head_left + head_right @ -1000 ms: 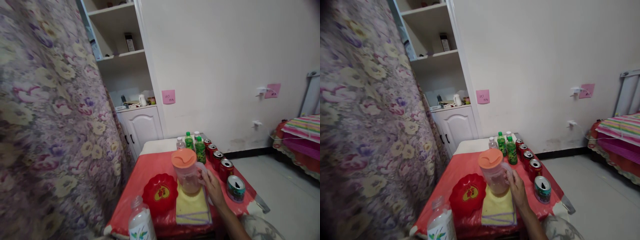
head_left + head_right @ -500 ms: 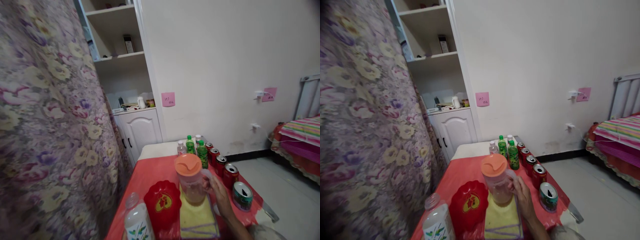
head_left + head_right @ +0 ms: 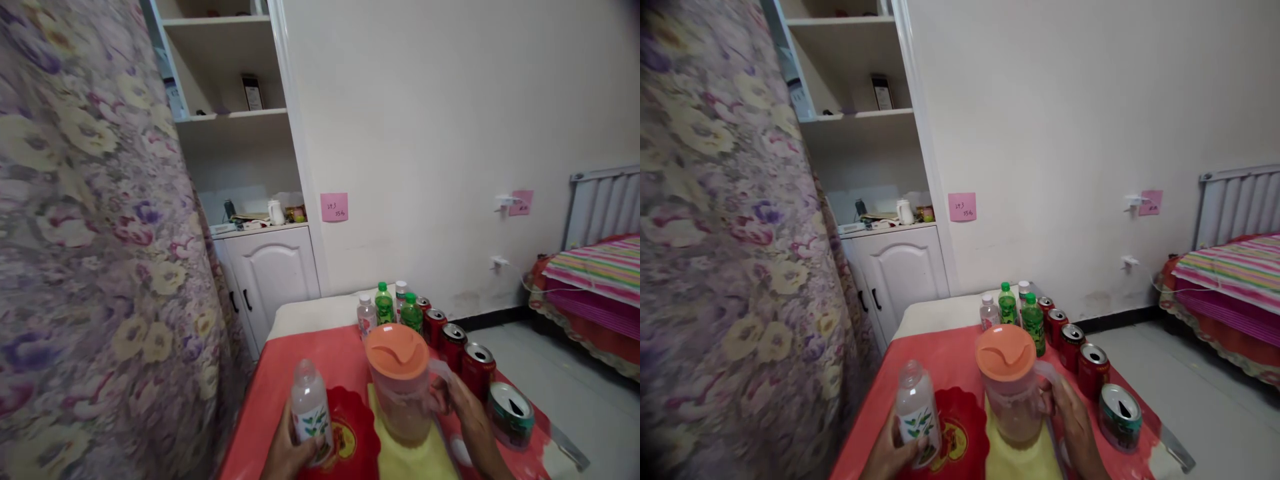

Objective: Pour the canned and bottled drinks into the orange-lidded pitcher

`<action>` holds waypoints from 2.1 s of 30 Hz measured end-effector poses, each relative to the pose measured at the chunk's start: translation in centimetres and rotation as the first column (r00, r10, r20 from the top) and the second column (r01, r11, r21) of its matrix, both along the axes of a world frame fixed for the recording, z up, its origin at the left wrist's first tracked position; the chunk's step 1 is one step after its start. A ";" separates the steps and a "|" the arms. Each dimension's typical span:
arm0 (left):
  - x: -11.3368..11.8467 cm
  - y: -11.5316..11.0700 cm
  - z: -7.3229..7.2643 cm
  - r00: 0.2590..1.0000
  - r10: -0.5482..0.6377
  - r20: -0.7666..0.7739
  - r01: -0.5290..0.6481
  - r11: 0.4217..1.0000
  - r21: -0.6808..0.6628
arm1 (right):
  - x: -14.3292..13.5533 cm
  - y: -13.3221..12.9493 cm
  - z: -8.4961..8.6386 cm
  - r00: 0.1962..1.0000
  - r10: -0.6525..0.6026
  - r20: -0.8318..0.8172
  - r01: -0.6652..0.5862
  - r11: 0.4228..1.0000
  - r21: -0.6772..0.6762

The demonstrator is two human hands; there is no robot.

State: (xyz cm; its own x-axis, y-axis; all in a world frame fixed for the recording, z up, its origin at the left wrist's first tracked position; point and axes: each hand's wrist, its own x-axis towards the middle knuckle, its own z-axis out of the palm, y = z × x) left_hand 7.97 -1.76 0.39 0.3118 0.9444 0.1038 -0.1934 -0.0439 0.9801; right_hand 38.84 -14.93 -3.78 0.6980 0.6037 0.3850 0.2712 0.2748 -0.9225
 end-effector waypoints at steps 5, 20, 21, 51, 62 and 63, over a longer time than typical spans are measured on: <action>0.4 0.6 -2.0 0.993 -0.108 -0.043 0.106 0.993 -0.050 | 0.2 0.1 -0.2 0.995 0.033 -0.093 -0.037 0.999 -0.034; 1.1 -0.2 -3.3 0.999 -0.017 -0.027 0.015 0.998 -0.059 | -0.8 1.6 3.3 0.982 0.090 -0.167 -0.090 0.996 0.010; 1.1 -0.2 -3.3 0.999 -0.019 -0.027 0.018 0.998 -0.061 | -1.0 1.9 3.5 0.980 0.104 -0.168 -0.101 0.995 0.022; 1.0 -1.4 -2.1 0.997 -0.058 -0.050 0.059 0.998 0.036 | -3.2 -0.7 15.5 0.961 0.261 0.093 -0.239 0.950 -0.202; 1.0 -1.7 -1.6 0.998 -0.056 -0.035 0.060 0.991 0.118 | -3.6 0.3 17.9 0.908 0.345 0.239 -0.280 0.922 -0.266; 1.0 -1.9 -1.4 0.998 -0.059 -0.019 0.061 0.992 0.112 | -3.6 0.3 18.0 0.903 0.350 0.249 -0.281 0.920 -0.274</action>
